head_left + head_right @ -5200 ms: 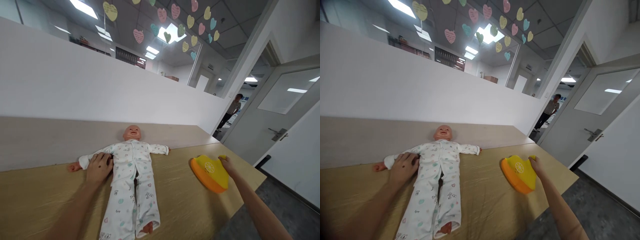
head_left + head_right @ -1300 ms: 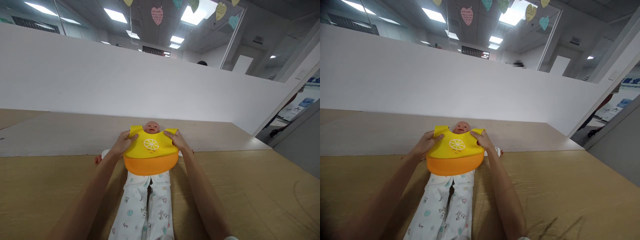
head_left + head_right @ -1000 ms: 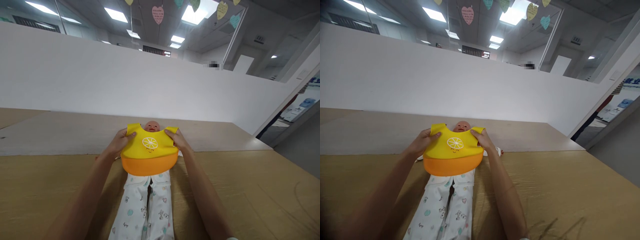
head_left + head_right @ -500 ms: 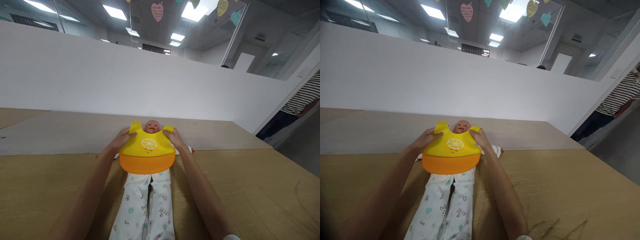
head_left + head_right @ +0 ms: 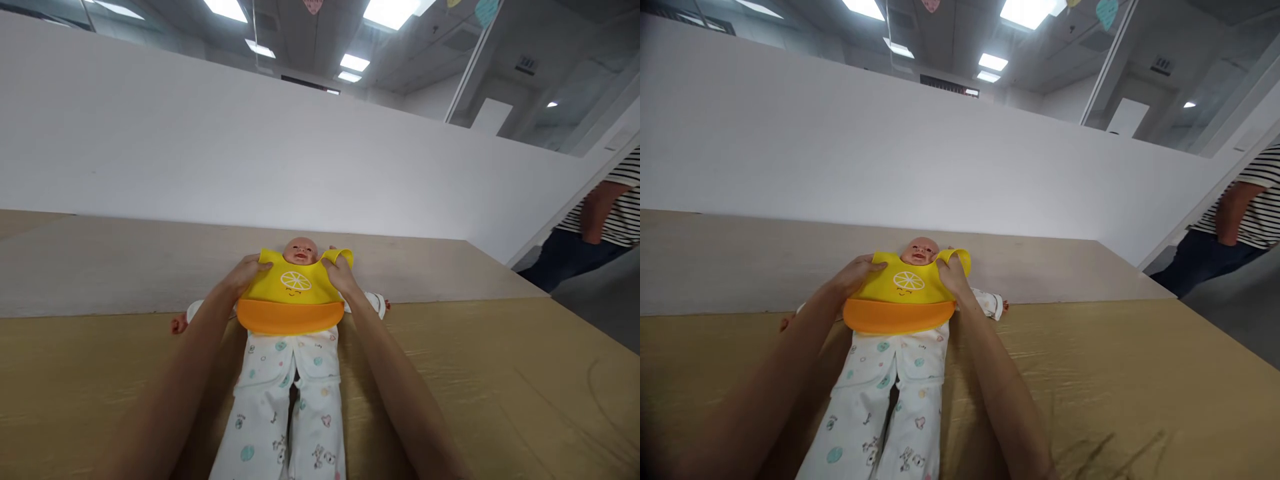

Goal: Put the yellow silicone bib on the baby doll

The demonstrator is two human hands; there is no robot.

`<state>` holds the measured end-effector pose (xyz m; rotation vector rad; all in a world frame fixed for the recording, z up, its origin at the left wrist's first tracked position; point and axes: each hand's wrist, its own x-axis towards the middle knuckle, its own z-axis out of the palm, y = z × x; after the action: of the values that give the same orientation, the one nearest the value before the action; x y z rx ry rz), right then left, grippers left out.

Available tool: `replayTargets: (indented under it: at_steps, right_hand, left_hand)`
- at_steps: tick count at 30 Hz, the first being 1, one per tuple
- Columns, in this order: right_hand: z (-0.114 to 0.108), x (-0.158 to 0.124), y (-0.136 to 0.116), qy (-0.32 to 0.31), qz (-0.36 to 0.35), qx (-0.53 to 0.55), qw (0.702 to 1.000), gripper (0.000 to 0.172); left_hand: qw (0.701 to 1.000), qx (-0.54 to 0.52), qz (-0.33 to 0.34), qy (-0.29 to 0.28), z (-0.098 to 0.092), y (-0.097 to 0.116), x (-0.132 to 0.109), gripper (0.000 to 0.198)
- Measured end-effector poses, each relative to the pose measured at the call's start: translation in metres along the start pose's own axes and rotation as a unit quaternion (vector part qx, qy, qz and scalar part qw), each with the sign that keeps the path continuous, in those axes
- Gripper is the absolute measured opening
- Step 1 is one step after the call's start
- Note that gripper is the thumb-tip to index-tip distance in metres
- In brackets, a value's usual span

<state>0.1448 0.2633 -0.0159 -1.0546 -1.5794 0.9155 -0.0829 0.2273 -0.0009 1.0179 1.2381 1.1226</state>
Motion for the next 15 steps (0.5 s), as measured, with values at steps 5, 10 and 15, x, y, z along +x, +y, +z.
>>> replayTargets:
  at_steps: [5,10,15]
  right_hand:
    - [0.003,0.0,0.0,-0.008,0.158,0.168,0.973,0.029]
    - [0.006,0.002,0.01,0.01,0.226,0.304,0.925,0.035]
    - [0.006,0.003,0.016,-0.026,0.246,0.346,0.905,0.032]
  left_hand:
    - [0.998,-0.05,-0.032,-0.025,-0.004,-0.007,0.007,0.035]
    - [0.984,-0.133,-0.112,-0.047,-0.003,-0.011,0.017,0.03]
    - [0.978,-0.181,-0.095,-0.039,0.001,-0.019,0.025,0.031]
